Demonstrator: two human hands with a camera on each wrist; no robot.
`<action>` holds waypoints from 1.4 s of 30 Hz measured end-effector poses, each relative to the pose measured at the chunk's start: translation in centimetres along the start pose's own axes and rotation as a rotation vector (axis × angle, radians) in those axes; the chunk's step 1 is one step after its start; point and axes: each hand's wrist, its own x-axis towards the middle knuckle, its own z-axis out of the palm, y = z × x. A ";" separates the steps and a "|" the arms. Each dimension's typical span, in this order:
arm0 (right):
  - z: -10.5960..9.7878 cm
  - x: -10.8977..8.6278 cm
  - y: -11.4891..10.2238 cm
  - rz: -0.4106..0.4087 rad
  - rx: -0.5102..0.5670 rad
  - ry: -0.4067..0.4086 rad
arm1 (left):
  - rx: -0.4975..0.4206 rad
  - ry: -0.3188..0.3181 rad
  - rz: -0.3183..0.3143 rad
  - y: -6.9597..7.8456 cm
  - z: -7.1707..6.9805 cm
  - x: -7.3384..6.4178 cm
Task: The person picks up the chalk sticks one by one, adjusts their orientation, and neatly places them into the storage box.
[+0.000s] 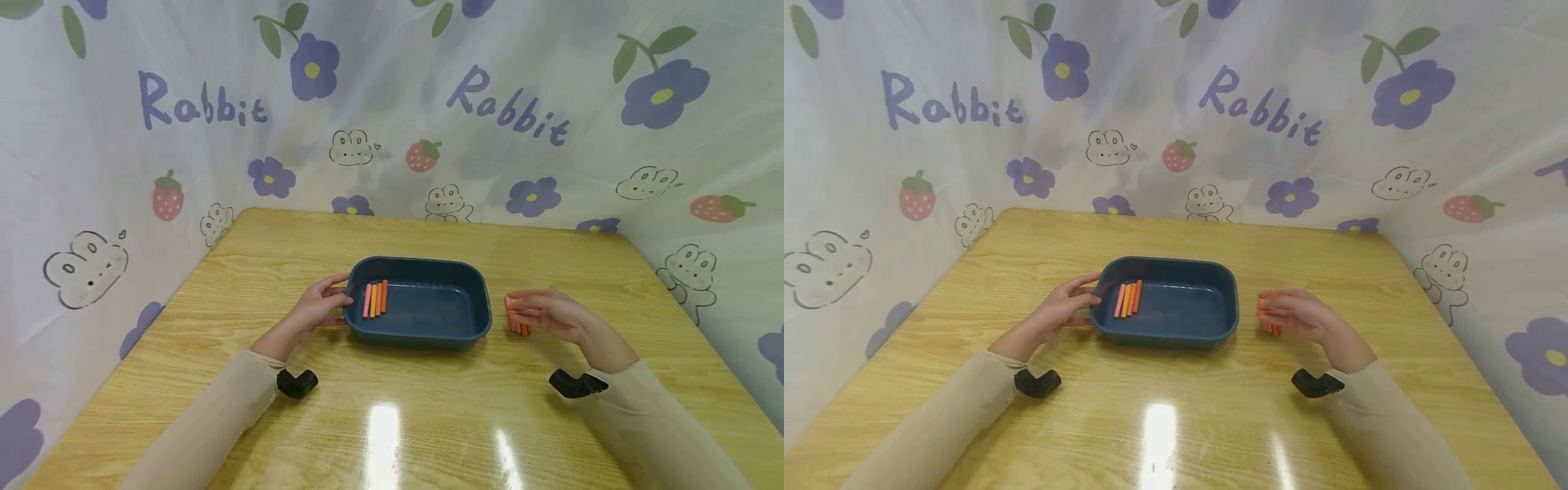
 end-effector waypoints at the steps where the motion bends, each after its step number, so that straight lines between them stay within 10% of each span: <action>1: -0.2 -0.2 0.1 0.001 -0.009 0.017 | 0.000 0.004 -0.004 0.0 0.0 0.0; 22: -3.0 -0.2 2.0 0.060 -0.177 0.271 | 0.004 0.003 0.004 0.1 0.0 0.0; 42: -2.7 0.5 2.1 0.122 -0.429 0.260 | 0.006 0.008 -0.006 0.0 0.0 0.0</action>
